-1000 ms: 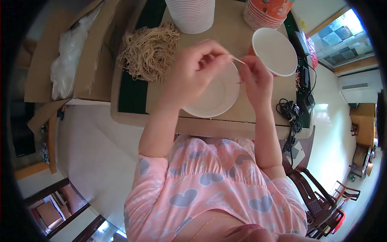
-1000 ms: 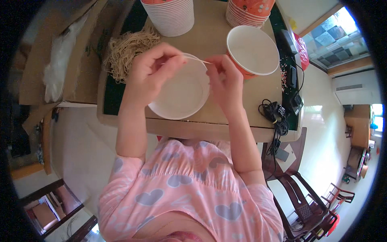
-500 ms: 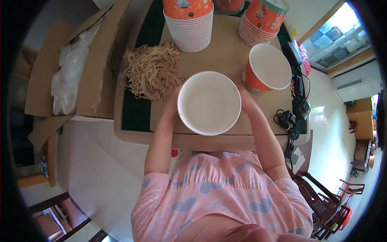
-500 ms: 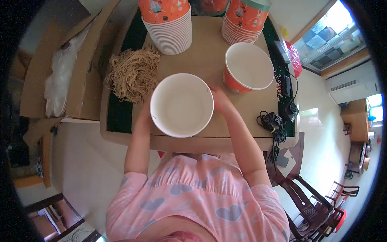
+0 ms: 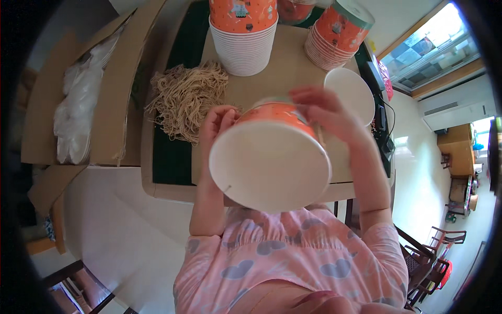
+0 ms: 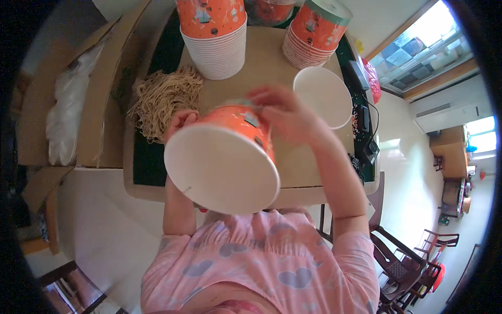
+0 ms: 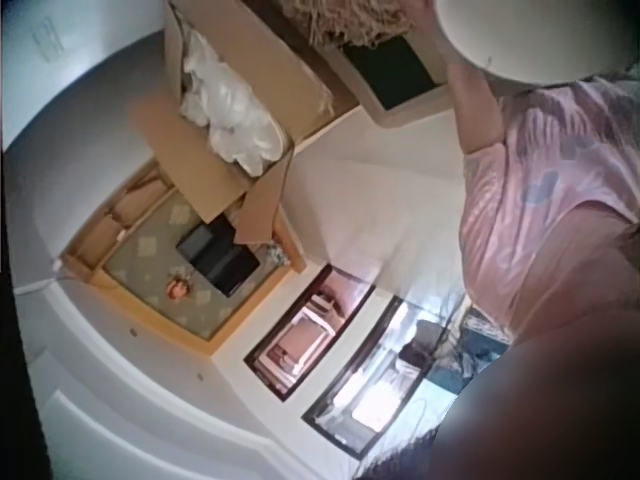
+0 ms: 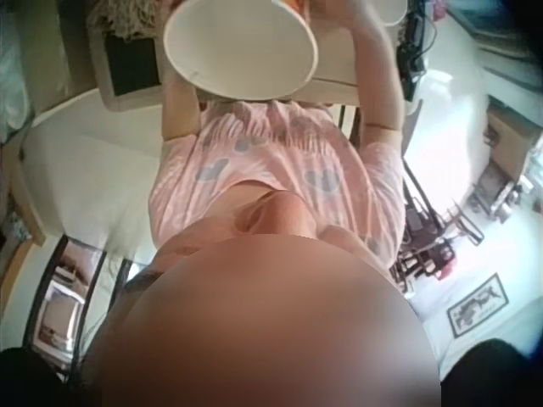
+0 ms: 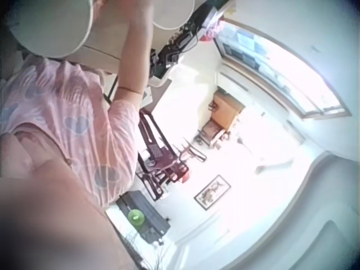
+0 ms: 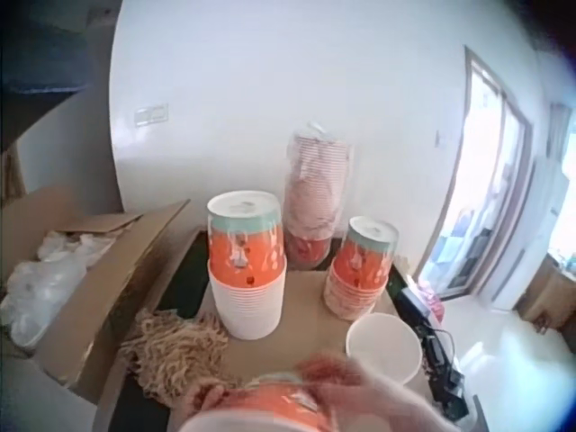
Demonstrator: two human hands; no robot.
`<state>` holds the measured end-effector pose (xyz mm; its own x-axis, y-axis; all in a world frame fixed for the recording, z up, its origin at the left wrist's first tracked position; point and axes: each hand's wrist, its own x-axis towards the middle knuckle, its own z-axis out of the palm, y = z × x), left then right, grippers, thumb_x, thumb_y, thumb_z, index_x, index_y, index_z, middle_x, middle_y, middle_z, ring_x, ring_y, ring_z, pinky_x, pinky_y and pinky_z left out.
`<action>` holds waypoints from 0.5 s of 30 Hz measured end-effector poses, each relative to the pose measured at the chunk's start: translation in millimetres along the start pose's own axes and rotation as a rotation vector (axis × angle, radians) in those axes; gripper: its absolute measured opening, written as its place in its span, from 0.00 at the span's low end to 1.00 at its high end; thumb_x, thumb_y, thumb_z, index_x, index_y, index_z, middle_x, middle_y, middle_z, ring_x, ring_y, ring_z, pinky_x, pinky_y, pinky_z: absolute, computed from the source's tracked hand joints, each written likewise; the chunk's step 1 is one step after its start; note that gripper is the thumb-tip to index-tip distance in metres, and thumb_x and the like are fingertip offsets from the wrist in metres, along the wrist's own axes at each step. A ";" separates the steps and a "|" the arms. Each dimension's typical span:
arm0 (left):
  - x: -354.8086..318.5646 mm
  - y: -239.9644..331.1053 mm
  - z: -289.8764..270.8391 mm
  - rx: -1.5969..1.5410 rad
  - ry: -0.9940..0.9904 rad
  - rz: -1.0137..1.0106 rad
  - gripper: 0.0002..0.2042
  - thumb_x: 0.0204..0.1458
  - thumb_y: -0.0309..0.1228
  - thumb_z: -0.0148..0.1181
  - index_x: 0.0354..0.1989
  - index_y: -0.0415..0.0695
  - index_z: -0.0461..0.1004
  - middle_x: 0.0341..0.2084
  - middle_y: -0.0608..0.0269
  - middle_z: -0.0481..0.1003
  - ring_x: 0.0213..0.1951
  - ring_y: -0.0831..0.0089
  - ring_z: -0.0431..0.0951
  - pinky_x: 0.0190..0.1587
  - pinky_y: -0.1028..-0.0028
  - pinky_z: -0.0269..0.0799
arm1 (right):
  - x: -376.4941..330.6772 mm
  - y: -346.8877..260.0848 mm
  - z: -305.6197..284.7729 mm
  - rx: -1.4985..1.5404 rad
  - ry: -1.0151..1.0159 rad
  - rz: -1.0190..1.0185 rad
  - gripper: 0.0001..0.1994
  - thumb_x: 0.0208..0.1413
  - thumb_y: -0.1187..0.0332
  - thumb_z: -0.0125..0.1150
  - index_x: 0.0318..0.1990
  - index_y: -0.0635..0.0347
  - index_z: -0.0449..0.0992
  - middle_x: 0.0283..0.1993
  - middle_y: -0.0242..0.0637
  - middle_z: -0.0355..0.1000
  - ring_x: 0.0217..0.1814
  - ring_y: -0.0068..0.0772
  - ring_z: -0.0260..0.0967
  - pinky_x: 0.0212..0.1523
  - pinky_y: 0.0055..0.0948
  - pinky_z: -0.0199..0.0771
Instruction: Tying thin yellow strings to the rims of decorated paper bowls.
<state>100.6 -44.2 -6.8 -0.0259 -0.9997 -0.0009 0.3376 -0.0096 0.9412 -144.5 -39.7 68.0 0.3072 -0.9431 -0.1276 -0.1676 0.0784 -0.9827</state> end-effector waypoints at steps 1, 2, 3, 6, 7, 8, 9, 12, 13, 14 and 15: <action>3.0 -5.7 -1.1 0.022 0.005 0.090 0.05 0.59 0.24 0.55 0.42 0.39 0.72 0.30 0.67 0.74 0.29 0.83 0.72 0.31 0.83 0.69 | 1.6 -20.4 -8.0 -0.231 0.055 -0.008 0.17 0.58 0.80 0.47 0.55 0.62 0.71 0.48 0.31 0.72 0.44 0.20 0.71 0.42 0.19 0.74; 2.0 -5.8 -1.3 0.057 -0.009 0.114 0.06 0.59 0.25 0.55 0.43 0.39 0.72 0.31 0.67 0.74 0.29 0.84 0.71 0.30 0.84 0.68 | 1.0 -42.8 -17.2 -0.375 0.101 -0.086 0.14 0.57 0.77 0.50 0.51 0.63 0.73 0.41 0.30 0.73 0.37 0.19 0.71 0.38 0.20 0.74; -0.4 -7.4 -2.1 0.091 -0.027 0.136 0.07 0.60 0.25 0.55 0.44 0.39 0.72 0.31 0.67 0.74 0.29 0.84 0.71 0.28 0.84 0.67 | -0.1 -62.0 -30.0 -0.519 0.150 -0.163 0.12 0.57 0.74 0.54 0.48 0.63 0.75 0.34 0.29 0.73 0.30 0.19 0.71 0.34 0.21 0.74; -12.1 -10.8 -10.9 0.140 -0.074 0.059 0.07 0.59 0.25 0.55 0.44 0.40 0.72 0.31 0.68 0.75 0.28 0.86 0.70 0.26 0.85 0.65 | 9.7 -119.5 -100.8 -1.046 0.535 -0.380 0.17 0.59 0.68 0.57 0.56 0.53 0.72 0.43 0.31 0.77 0.38 0.19 0.72 0.35 0.23 0.76; -12.2 -12.9 -9.3 0.159 -0.143 0.036 0.07 0.59 0.25 0.55 0.44 0.40 0.73 0.31 0.68 0.75 0.28 0.86 0.70 0.25 0.86 0.65 | 1.6 -137.7 -127.2 -1.041 0.777 -0.518 0.17 0.59 0.65 0.58 0.56 0.51 0.72 0.41 0.34 0.78 0.41 0.20 0.74 0.42 0.27 0.76; -14.4 -17.6 -10.7 0.198 -0.145 0.022 0.06 0.59 0.25 0.55 0.43 0.41 0.73 0.31 0.68 0.75 0.27 0.86 0.70 0.25 0.86 0.65 | 4.4 -152.6 -163.1 -1.260 0.847 -0.636 0.17 0.60 0.67 0.57 0.57 0.51 0.71 0.45 0.36 0.77 0.48 0.30 0.75 0.48 0.29 0.74; -15.7 -25.5 -14.4 0.194 -0.149 0.024 0.06 0.59 0.25 0.55 0.43 0.41 0.73 0.31 0.68 0.75 0.27 0.86 0.70 0.25 0.86 0.65 | 18.5 -171.6 -140.5 -1.285 0.815 -0.794 0.21 0.52 0.82 0.55 0.55 0.62 0.69 0.51 0.39 0.69 0.54 0.32 0.65 0.57 0.32 0.65; -21.6 -42.1 -22.1 0.214 -0.124 -0.073 0.05 0.59 0.25 0.55 0.41 0.40 0.73 0.30 0.68 0.76 0.26 0.86 0.70 0.25 0.86 0.65 | 61.1 -153.5 -205.0 -1.416 0.929 -0.991 0.14 0.53 0.81 0.51 0.47 0.62 0.72 0.47 0.44 0.70 0.51 0.45 0.67 0.53 0.36 0.67; -24.6 -46.4 -24.5 0.213 -0.129 -0.073 0.05 0.59 0.25 0.55 0.41 0.40 0.73 0.30 0.68 0.76 0.26 0.86 0.70 0.25 0.86 0.65 | 69.4 -139.1 -221.6 -1.558 0.936 -0.989 0.14 0.53 0.80 0.52 0.48 0.62 0.72 0.48 0.46 0.69 0.52 0.48 0.66 0.54 0.39 0.66; -31.4 -49.5 -29.8 0.274 -0.096 -0.074 0.04 0.59 0.25 0.55 0.41 0.40 0.74 0.30 0.68 0.76 0.26 0.86 0.70 0.25 0.86 0.66 | 86.7 -109.3 -251.9 -1.540 0.856 -0.974 0.16 0.54 0.78 0.54 0.52 0.61 0.71 0.53 0.49 0.69 0.57 0.48 0.65 0.58 0.41 0.64; -35.8 -51.7 -34.9 0.325 -0.081 -0.072 0.04 0.59 0.25 0.55 0.40 0.40 0.74 0.29 0.68 0.76 0.26 0.86 0.71 0.25 0.85 0.66 | 94.2 -86.7 -269.2 -1.441 0.814 -0.943 0.18 0.56 0.77 0.54 0.55 0.55 0.70 0.52 0.45 0.71 0.56 0.44 0.69 0.56 0.36 0.68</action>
<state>116.9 -8.8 -67.1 -0.1180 -0.9914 -0.0565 0.0152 -0.0587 0.9982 -353.2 -222.3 177.3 0.3709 -0.4473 0.8138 -0.9064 -0.3651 0.2124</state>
